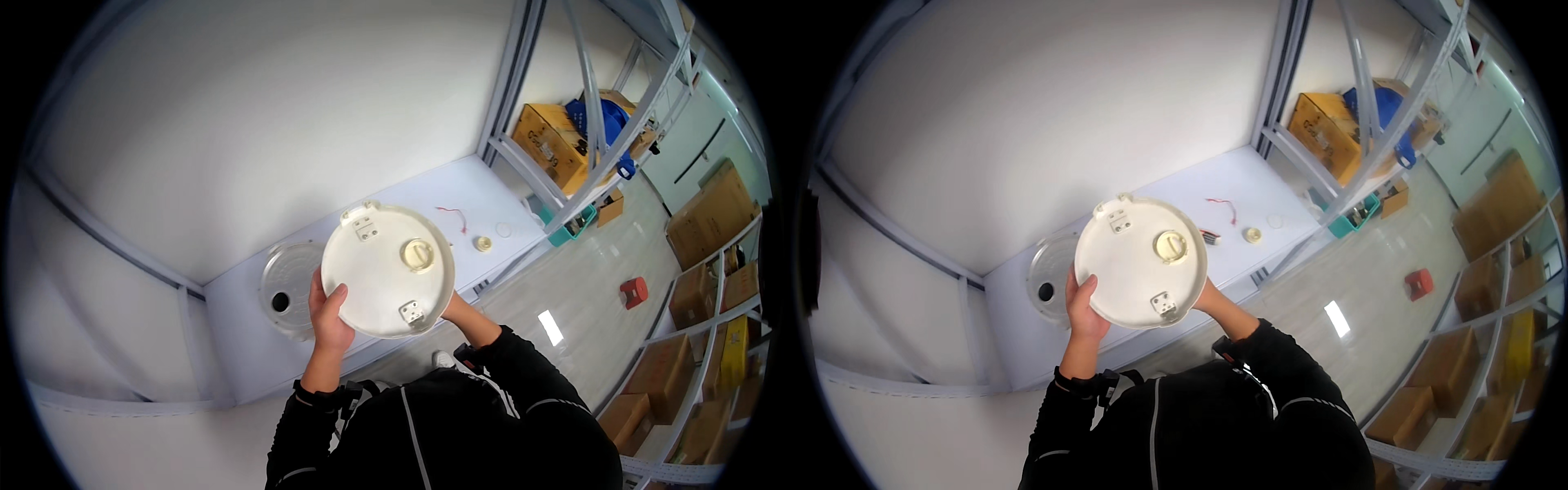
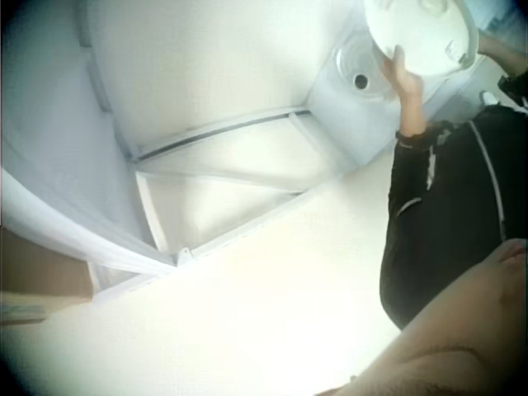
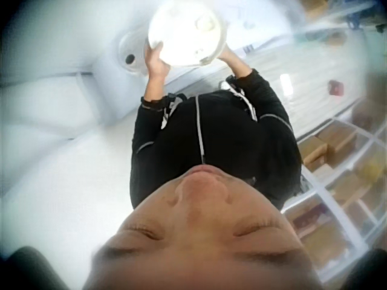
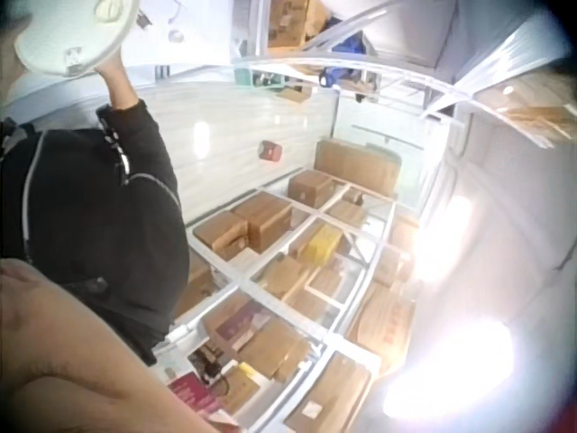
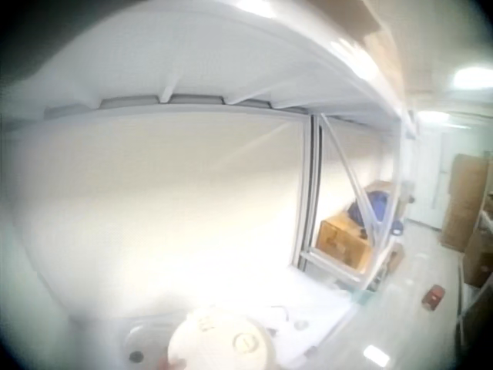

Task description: The person assembles a white cylindrical appliance on a workbench. They use a screwdriver to tighten screws on the base, attach a central plastic component, and secure the top cover. The person repeatedly opens and closes the lid to check alignment before final assembly.

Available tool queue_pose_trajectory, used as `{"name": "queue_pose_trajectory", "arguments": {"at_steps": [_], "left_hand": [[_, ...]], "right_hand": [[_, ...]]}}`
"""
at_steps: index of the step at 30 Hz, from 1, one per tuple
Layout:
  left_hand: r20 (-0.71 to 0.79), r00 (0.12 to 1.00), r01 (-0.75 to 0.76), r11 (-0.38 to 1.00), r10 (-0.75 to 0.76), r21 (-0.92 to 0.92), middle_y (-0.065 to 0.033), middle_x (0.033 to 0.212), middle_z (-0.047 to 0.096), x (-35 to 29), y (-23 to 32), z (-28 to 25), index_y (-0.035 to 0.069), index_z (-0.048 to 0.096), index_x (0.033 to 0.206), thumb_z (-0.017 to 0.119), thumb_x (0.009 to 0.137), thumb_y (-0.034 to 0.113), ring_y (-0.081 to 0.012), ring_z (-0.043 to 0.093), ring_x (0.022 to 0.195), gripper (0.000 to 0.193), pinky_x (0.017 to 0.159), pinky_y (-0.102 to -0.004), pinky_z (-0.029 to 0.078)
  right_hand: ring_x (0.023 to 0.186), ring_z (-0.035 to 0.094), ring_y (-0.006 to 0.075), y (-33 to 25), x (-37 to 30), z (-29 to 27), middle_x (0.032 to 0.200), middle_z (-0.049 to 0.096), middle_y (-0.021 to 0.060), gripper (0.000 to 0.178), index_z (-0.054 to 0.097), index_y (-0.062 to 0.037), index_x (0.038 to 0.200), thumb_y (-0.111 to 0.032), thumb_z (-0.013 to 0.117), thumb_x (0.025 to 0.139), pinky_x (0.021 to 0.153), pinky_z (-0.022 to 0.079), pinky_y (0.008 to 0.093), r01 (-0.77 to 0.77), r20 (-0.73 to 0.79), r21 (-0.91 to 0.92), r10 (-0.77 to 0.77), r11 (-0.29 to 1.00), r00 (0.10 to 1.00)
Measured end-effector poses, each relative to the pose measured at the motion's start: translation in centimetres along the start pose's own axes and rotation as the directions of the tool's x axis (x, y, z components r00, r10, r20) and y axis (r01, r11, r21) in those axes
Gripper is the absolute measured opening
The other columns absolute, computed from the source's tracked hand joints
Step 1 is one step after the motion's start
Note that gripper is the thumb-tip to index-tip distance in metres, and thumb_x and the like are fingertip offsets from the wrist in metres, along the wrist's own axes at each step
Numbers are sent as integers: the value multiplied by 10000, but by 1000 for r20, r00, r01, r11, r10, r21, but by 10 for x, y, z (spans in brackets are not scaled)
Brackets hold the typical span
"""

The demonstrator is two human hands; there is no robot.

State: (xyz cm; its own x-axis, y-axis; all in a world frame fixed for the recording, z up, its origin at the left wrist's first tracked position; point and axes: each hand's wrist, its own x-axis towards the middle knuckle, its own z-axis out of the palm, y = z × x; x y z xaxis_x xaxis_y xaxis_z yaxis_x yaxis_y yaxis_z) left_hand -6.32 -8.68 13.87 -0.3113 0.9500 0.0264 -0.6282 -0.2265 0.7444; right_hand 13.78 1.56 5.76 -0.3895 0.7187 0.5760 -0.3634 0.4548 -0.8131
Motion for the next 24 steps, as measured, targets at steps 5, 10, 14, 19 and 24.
{"name": "queue_pose_trajectory", "arguments": {"at_steps": [5, 10, 14, 19, 24], "left_hand": [[-35, 991, 126, 991, -127, -48, -210, 1362, 624, 11, -38, 25, -63, 476, 1461, 592, 856, 80, -308, 637, 1242, 632, 1055, -410, 517], [-100, 993, 63, 996, -56, 70, -230, 1326, 645, 20, -77, 35, -92, 510, 1422, 562, 829, 108, -339, 663, 1202, 627, 1049, -424, 531], [-116, 992, 49, 998, -43, 45, -202, 1273, 677, 18, -102, 43, -73, 532, 1401, 559, 818, 46, -301, 689, 1149, 596, 1005, -402, 560], [-189, 982, -10, 997, 24, 75, -177, 1243, 697, 9, -127, 50, -66, 568, 1369, 537, 811, 4, -278, 700, 1122, 563, 996, -395, 564], [-175, 983, -23, 983, 55, 181, -221, 1329, 661, 3, -143, 39, -85, 536, 1418, 542, 817, 18, -337, 669, 1211, 610, 1049, -436, 547]], "right_hand": [[1050, 718, 292, 9, -9, -85, 1192, 720, 153, 598, 654, -72, 1313, -380, 817, 827, 868, 586, 428, -95, 93, -653, 205, 751, 974], [962, 708, 355, -16, 15, -147, 1033, 714, 163, 457, 705, -84, 1182, -321, 802, 804, 815, 573, 464, -424, -226, -796, 438, 431, 870], [1087, 665, 417, 20, 2, -211, 1230, 611, 203, 644, 616, -98, 1343, -275, 831, 762, 898, 575, 483, -437, -323, -877, 427, 201, 845], [1149, 639, 438, 49, -7, -238, 1337, 523, 239, 748, 531, -101, 1439, -256, 820, 766, 945, 568, 488, -444, -268, -878, 584, 180, 766], [1154, 635, 408, 70, -8, -249, 1293, 546, 197, 606, 584, -71, 1364, -239, 785, 817, 952, 562, 488, -417, -190, -864, 585, 282, 788]]}}
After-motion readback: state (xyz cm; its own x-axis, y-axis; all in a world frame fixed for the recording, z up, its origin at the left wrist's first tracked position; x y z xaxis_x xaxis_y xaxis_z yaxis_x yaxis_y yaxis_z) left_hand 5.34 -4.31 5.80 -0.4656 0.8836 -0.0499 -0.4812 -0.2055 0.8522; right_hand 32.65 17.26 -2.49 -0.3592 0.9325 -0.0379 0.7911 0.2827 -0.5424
